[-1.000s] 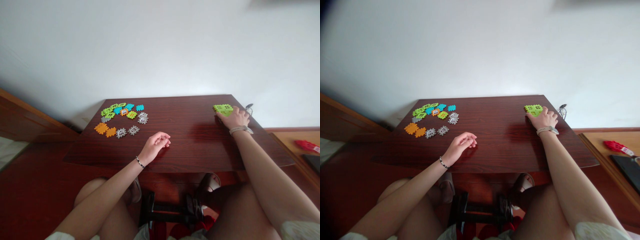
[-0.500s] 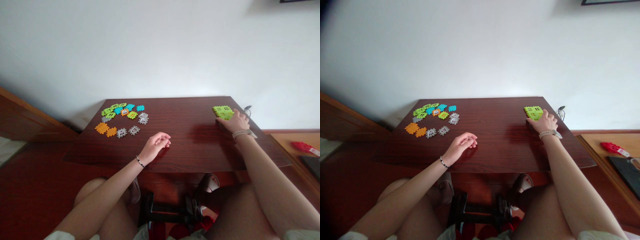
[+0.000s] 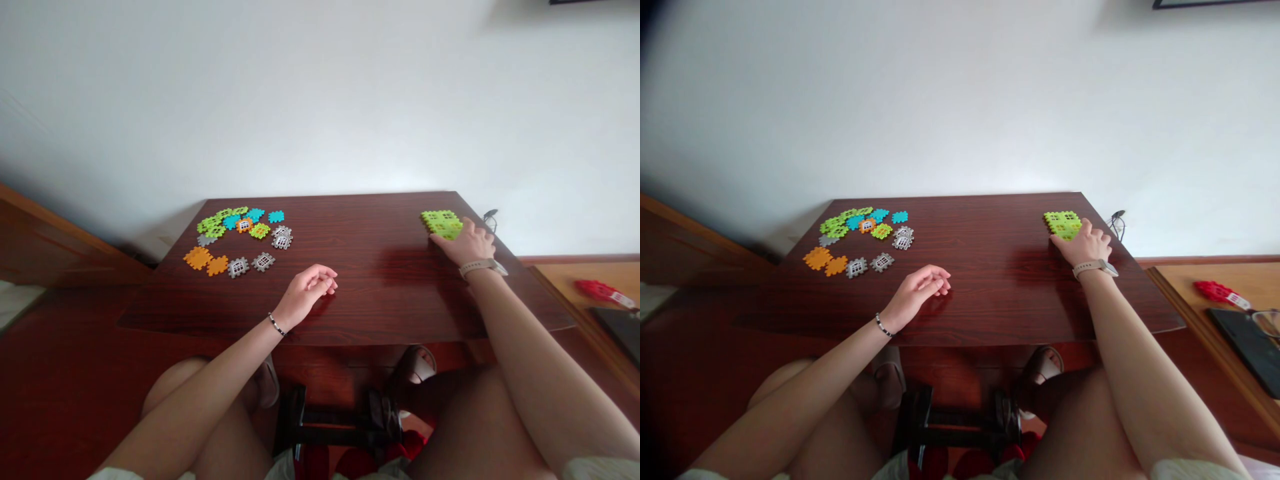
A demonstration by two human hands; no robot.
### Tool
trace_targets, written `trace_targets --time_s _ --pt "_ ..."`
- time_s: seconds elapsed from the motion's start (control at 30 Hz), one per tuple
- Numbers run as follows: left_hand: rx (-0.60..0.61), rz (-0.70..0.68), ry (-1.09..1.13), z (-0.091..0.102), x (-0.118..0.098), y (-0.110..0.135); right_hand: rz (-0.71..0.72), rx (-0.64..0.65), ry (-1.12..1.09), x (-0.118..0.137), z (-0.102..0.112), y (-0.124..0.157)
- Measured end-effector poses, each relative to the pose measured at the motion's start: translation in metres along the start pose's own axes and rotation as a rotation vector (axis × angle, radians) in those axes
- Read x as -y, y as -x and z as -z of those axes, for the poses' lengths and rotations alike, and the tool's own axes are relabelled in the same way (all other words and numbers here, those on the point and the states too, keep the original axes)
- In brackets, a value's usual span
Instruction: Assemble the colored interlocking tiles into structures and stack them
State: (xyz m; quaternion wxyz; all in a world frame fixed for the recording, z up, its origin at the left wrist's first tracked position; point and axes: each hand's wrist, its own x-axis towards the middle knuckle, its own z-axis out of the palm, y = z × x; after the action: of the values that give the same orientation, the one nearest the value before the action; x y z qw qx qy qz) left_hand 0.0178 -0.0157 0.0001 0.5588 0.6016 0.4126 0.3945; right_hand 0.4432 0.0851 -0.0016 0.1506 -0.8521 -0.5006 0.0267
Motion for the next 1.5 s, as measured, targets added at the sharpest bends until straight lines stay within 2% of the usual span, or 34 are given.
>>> trace_targets --time_s 0.13,0.2,0.27,0.4,0.6,0.67,0.77,0.83,0.9,1.1,1.5 --pt "0.001 -0.003 -0.007 0.000 -0.001 0.000 0.010 -0.043 -0.018 0.005 0.001 0.006" --pt "0.001 -0.007 -0.011 -0.001 -0.002 0.000 0.063 -0.121 -0.019 0.013 0.001 0.013" --pt "0.005 -0.012 -0.017 -0.001 -0.002 -0.001 0.143 -0.143 -0.044 0.024 0.002 0.024" --pt "0.015 -0.017 -0.034 -0.003 -0.003 -0.002 0.369 -0.094 -0.085 0.054 0.001 0.057" --pt "0.019 -0.050 -0.102 -0.002 0.000 -0.006 0.680 0.030 -0.152 0.096 -0.011 0.122" --pt "0.007 -0.109 -0.217 0.000 0.000 -0.007 0.782 0.081 -0.156 0.106 -0.014 0.143" --pt "-0.075 -0.294 -0.574 0.007 0.001 -0.009 0.904 0.147 -0.174 0.115 -0.017 0.170" --pt "-0.118 -0.411 -0.801 0.011 0.003 -0.010 0.967 0.190 -0.201 0.118 -0.019 0.183" --pt "-0.123 -0.459 -0.938 0.013 0.008 -0.011 1.015 0.211 -0.230 0.120 -0.022 0.191" --pt "-0.062 -0.398 -1.156 0.011 0.023 -0.013 1.037 0.200 -0.278 0.123 -0.029 0.192" --pt "-0.062 -0.394 -1.213 0.009 0.022 -0.012 1.023 0.170 -0.253 0.127 -0.028 0.192"
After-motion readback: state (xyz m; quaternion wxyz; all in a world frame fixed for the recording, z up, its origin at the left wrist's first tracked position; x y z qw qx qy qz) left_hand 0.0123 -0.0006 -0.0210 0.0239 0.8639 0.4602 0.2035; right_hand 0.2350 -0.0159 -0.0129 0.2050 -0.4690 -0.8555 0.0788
